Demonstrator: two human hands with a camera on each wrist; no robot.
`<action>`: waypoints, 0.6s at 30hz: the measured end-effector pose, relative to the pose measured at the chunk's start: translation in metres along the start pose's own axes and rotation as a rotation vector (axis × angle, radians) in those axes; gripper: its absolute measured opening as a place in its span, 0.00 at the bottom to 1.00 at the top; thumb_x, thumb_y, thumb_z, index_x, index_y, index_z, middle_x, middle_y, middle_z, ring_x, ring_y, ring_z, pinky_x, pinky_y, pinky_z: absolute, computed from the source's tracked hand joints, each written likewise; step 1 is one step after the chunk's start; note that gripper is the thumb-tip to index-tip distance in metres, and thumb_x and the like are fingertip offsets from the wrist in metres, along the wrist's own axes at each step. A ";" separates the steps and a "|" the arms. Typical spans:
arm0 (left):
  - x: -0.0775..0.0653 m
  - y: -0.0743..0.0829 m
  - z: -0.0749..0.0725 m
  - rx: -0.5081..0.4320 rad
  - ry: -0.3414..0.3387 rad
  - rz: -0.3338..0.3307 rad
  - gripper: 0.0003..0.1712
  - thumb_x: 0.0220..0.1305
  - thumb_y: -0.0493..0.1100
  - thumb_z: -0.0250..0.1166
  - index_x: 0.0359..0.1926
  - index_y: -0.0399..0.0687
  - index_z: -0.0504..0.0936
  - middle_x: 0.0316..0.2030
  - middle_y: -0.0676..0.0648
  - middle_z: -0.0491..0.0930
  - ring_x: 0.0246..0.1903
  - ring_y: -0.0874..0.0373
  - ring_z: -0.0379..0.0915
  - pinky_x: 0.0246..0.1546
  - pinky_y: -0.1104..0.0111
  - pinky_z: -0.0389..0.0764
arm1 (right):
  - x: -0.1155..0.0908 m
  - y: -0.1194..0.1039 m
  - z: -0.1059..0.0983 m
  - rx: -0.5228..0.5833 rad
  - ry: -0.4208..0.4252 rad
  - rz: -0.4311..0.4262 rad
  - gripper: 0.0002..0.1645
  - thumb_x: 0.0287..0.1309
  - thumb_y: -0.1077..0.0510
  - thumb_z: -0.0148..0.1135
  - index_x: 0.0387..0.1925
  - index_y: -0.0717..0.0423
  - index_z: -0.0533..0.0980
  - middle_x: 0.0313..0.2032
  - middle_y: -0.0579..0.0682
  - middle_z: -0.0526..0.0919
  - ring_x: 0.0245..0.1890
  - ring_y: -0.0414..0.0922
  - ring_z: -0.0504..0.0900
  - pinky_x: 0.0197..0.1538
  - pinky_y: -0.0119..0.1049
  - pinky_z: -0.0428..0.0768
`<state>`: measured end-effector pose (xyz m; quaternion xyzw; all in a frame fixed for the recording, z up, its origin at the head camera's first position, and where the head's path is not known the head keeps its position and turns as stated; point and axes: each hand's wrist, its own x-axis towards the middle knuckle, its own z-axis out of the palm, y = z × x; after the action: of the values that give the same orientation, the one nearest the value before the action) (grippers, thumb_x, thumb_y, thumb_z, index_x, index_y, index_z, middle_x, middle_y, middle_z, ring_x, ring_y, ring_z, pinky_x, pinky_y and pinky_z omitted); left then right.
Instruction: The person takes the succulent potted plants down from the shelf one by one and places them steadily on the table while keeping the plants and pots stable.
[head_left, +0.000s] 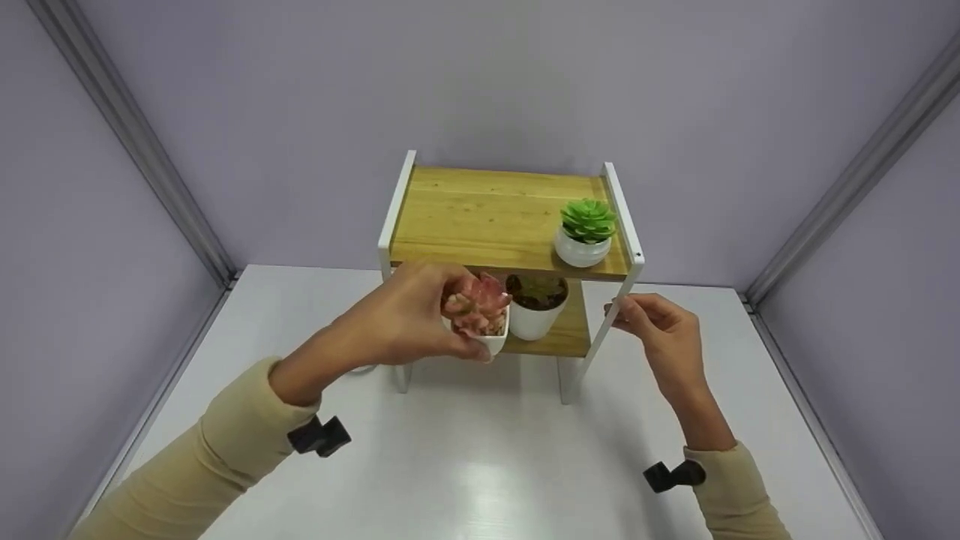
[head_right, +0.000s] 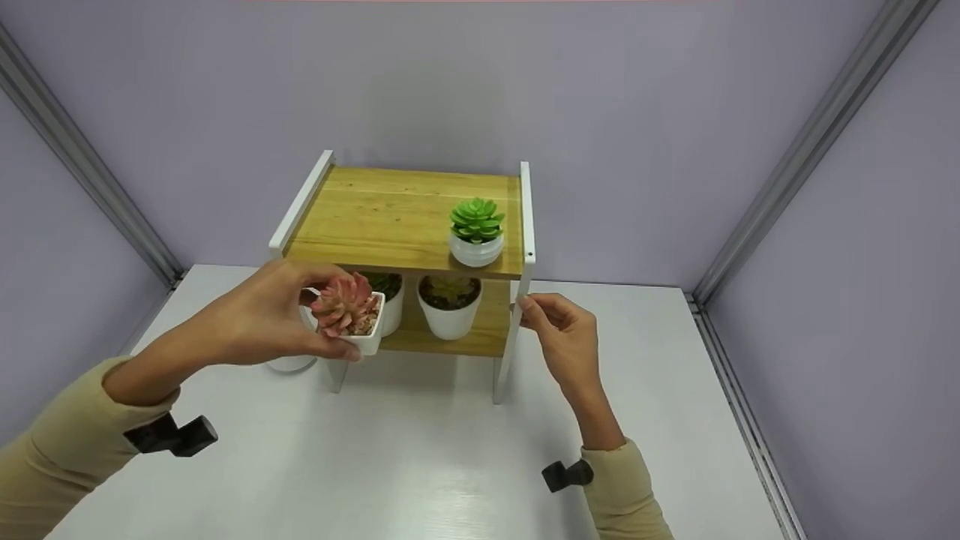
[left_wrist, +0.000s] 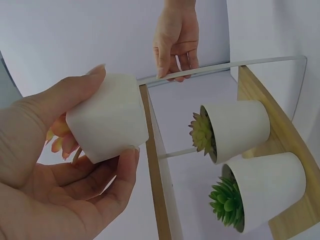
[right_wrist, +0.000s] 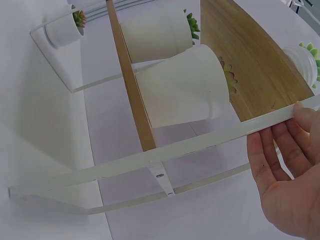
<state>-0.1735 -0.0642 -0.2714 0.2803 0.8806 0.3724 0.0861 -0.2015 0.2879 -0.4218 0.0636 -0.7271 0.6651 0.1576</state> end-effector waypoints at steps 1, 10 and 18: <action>-0.001 -0.002 0.001 0.003 0.005 0.002 0.26 0.44 0.45 0.88 0.42 0.49 0.85 0.37 0.53 0.86 0.36 0.62 0.78 0.41 0.67 0.82 | 0.000 0.000 0.000 0.001 -0.001 0.001 0.16 0.72 0.58 0.66 0.50 0.70 0.83 0.40 0.48 0.92 0.43 0.44 0.92 0.55 0.40 0.88; -0.010 -0.019 0.004 0.023 0.027 -0.007 0.27 0.46 0.46 0.87 0.45 0.47 0.84 0.41 0.49 0.85 0.39 0.59 0.79 0.41 0.66 0.82 | 0.000 0.000 0.000 0.000 -0.007 0.007 0.18 0.72 0.56 0.67 0.50 0.70 0.83 0.40 0.48 0.92 0.44 0.44 0.92 0.56 0.39 0.88; -0.017 -0.038 0.009 0.017 0.064 -0.077 0.30 0.47 0.46 0.87 0.50 0.45 0.84 0.44 0.48 0.86 0.42 0.58 0.82 0.43 0.63 0.85 | 0.000 0.000 0.000 0.001 -0.003 0.000 0.17 0.72 0.58 0.66 0.49 0.70 0.83 0.40 0.49 0.92 0.43 0.46 0.93 0.55 0.40 0.88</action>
<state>-0.1722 -0.0894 -0.3058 0.2349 0.8961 0.3701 0.0697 -0.2013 0.2880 -0.4219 0.0650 -0.7270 0.6654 0.1565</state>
